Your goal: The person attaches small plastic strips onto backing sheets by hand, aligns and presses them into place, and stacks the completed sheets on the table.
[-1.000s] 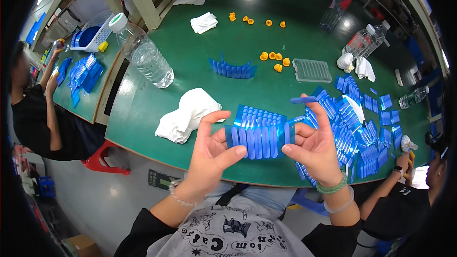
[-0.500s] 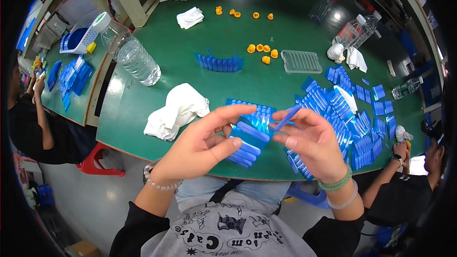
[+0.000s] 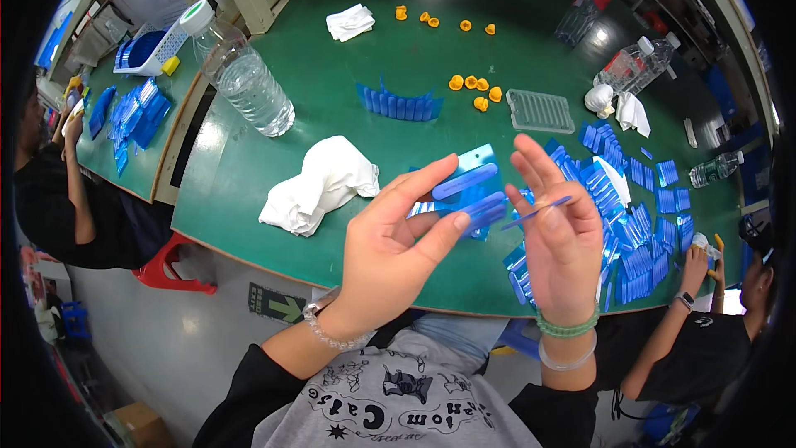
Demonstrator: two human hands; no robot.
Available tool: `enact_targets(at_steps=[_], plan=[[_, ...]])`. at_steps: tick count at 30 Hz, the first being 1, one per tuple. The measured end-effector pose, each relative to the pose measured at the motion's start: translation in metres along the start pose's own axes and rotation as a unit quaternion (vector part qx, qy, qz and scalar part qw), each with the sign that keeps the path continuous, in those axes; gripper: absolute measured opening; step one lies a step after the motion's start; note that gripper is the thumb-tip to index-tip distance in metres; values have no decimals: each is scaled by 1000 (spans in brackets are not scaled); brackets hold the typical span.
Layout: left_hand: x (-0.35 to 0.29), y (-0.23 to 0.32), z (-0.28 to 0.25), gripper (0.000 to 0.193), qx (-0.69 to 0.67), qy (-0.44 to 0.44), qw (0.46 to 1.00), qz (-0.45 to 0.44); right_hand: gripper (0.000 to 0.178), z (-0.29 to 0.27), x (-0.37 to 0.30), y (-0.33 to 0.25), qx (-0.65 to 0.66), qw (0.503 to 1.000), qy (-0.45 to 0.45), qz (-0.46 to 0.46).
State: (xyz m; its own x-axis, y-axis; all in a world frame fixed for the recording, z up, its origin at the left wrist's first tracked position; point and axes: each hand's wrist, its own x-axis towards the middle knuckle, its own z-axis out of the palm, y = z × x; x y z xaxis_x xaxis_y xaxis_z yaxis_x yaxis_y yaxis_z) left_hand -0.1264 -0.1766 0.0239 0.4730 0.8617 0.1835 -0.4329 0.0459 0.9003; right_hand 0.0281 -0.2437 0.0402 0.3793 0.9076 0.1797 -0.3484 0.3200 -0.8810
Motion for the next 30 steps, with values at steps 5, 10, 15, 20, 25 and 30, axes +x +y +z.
enact_targets(at_steps=[5, 10, 15, 20, 25, 30], plan=[[-2, -4, 12, 50, 34, -7, 998, 43, 6, 16, -3, 9, -28, 998, 51, -29], [-4, -5, 16, 50, 33, -8, 997, 74, 7, 20, -6, 9, -44, 996, 73, -35], [-4, -4, 17, 49, 46, -5, 995, 93, 7, 15, -8, 13, -81, 993, 70, -56], [-4, -5, 18, 48, 40, -3, 996, 84, 8, 12, -8, 13, -106, 990, 67, -71], [-5, -6, 17, 45, 48, 1, 996, 79, 8, 11, -8, 14, -110, 989, 69, -72], [-5, -8, 17, 41, 54, 17, 995, 87, 10, 10, -8, 16, -132, 986, 69, -72]])
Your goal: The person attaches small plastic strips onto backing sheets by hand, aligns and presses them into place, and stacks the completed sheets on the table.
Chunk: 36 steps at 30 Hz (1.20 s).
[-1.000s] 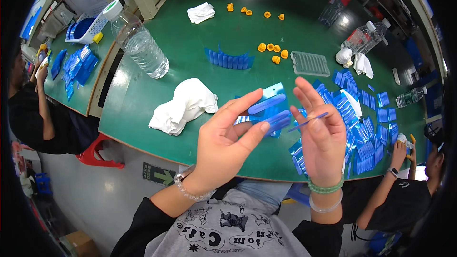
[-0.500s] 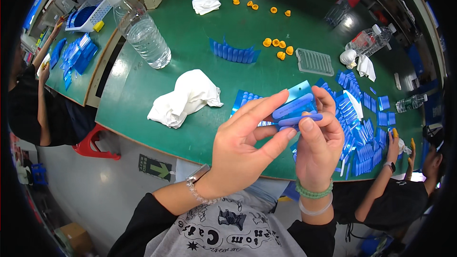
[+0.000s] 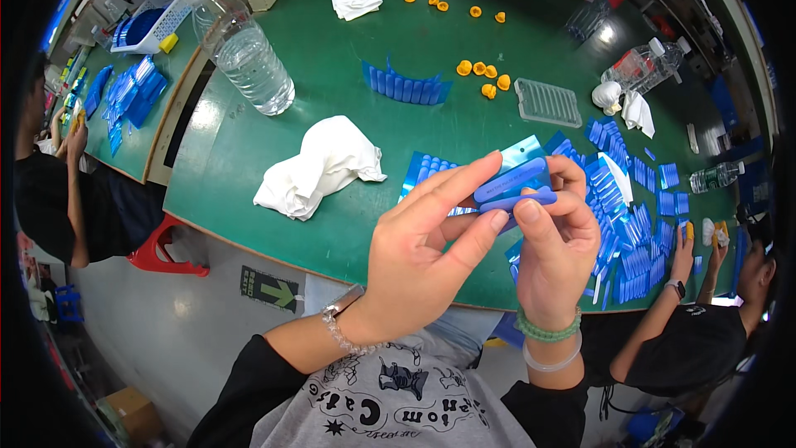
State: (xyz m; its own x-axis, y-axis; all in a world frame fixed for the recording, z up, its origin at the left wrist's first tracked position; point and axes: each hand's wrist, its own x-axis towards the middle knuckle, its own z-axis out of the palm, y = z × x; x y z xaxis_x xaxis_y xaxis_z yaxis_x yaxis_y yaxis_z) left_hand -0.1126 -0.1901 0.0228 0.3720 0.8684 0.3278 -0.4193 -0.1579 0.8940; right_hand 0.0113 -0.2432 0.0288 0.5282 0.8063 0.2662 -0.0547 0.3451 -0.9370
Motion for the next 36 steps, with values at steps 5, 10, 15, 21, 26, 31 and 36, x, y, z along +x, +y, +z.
enact_targets(at_steps=[5, 10, 15, 21, 26, 31, 36], plan=[[0, -1, -2, 40, 20, -8, 1000, -7, 10, -2, 1, 2, -15, 1000, 2, 5], [-1, -3, -7, 39, 6, -17, 999, -34, 12, -6, 1, 5, -150, 987, -8, -62], [3, 1, -10, 39, -90, 6, 989, -117, 33, -18, 12, -12, -374, 889, 45, -259], [1, 0, -17, 40, -81, -2, 984, -157, 42, -12, 27, -23, -49, 996, -70, 12], [0, 1, -18, 41, -66, -11, 987, -149, 36, -6, 34, -23, 9, 976, -128, 179], [0, 1, -19, 41, -61, -11, 988, -139, 36, -11, 38, -23, 15, 968, -144, 206], [1, 0, -20, 41, -37, -18, 991, -128, 38, -14, 39, -23, 12, 969, -153, 194]])
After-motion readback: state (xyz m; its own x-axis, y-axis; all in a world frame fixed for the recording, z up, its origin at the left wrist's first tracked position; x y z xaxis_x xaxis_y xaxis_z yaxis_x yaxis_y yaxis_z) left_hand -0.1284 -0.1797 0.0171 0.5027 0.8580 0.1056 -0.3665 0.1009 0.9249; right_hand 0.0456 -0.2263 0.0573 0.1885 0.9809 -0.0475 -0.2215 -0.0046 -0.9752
